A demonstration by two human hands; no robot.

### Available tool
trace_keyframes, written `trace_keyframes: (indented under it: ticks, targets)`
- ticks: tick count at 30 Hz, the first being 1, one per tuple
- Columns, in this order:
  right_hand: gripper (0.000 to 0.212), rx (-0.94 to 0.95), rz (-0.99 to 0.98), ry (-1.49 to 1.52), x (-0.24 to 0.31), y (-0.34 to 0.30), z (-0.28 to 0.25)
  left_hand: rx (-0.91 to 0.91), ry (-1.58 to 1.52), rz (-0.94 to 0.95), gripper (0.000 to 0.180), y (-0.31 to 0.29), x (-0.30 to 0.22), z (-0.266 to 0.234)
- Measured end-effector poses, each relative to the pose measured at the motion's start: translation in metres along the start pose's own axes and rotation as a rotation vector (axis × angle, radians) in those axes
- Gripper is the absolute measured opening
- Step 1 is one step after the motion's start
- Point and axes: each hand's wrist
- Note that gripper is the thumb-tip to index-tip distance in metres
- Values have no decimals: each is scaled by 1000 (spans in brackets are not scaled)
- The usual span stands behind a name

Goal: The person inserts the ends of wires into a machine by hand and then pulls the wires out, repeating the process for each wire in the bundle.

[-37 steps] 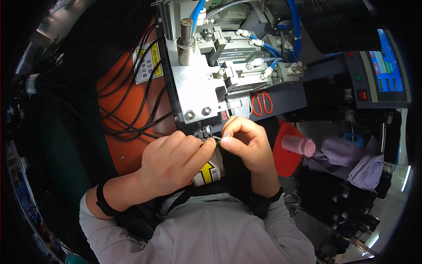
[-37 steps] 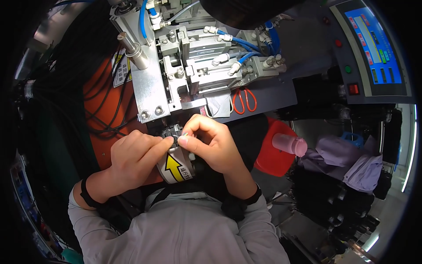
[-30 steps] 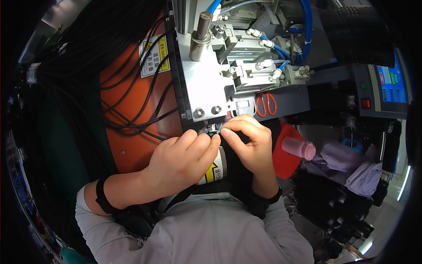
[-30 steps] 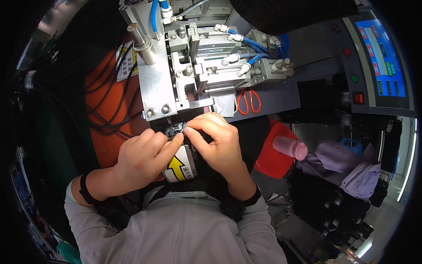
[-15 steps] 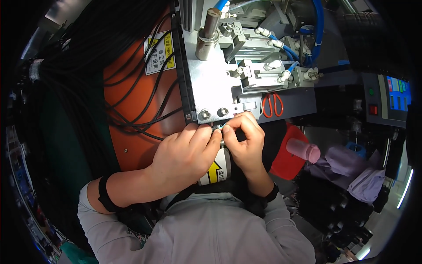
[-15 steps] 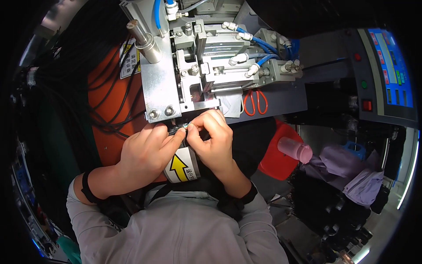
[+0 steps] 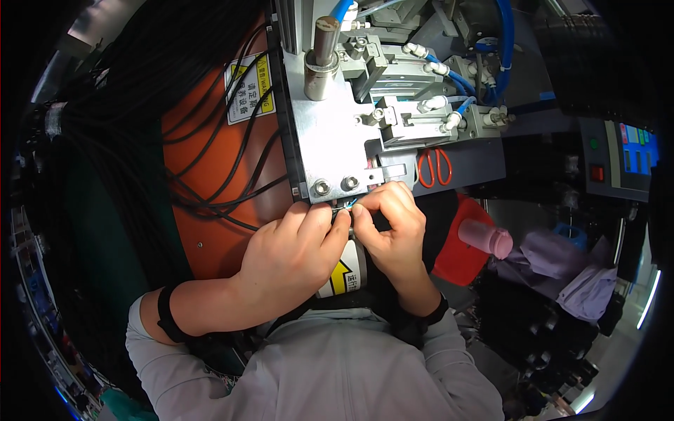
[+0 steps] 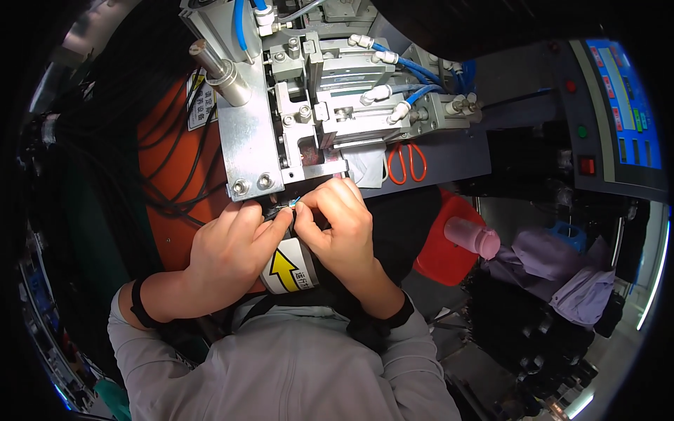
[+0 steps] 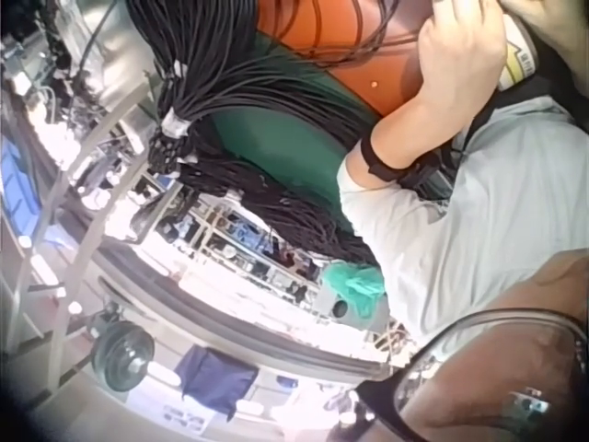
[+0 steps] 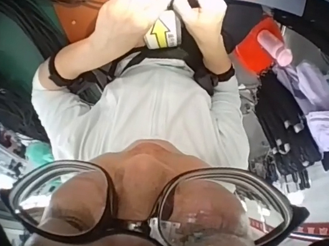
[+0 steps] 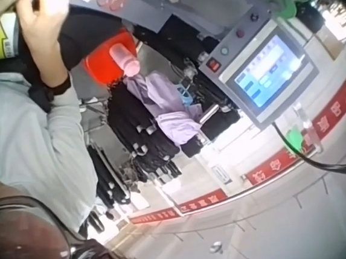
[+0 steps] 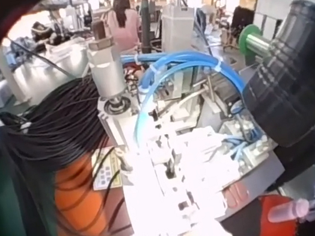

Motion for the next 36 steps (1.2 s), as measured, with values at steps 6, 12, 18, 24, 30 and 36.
trace_keyframes:
  ticks: [6,12,18,24,30,36]
  targets:
    - [5,-83,384,390,-13,-9,6,-26,-40,14,23,2,3,5]
    - [6,-71,373,465,-16,-9,8,-92,-59,-6,19,3,6,8]
    - [6,-139,141,184,-5,-6,14,-20,-11,-15,23,-3,6,-5]
    - [5,-208,407,545,-8,-14,9,151,107,-76,16,-18,3,-17]
    - [5,-301,37,301,10,-9,-12,193,52,-244,11,9,77,-23]
    - [13,493,-590,346,49,7,7,-70,159,-465,52,99,190,9]
Point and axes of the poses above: each hand's wrist, its own y-axis towards the middle knuckle, its own z-axis out of the palm, x = y × z, and after that the axes turned 10 degrees about y, right-handed
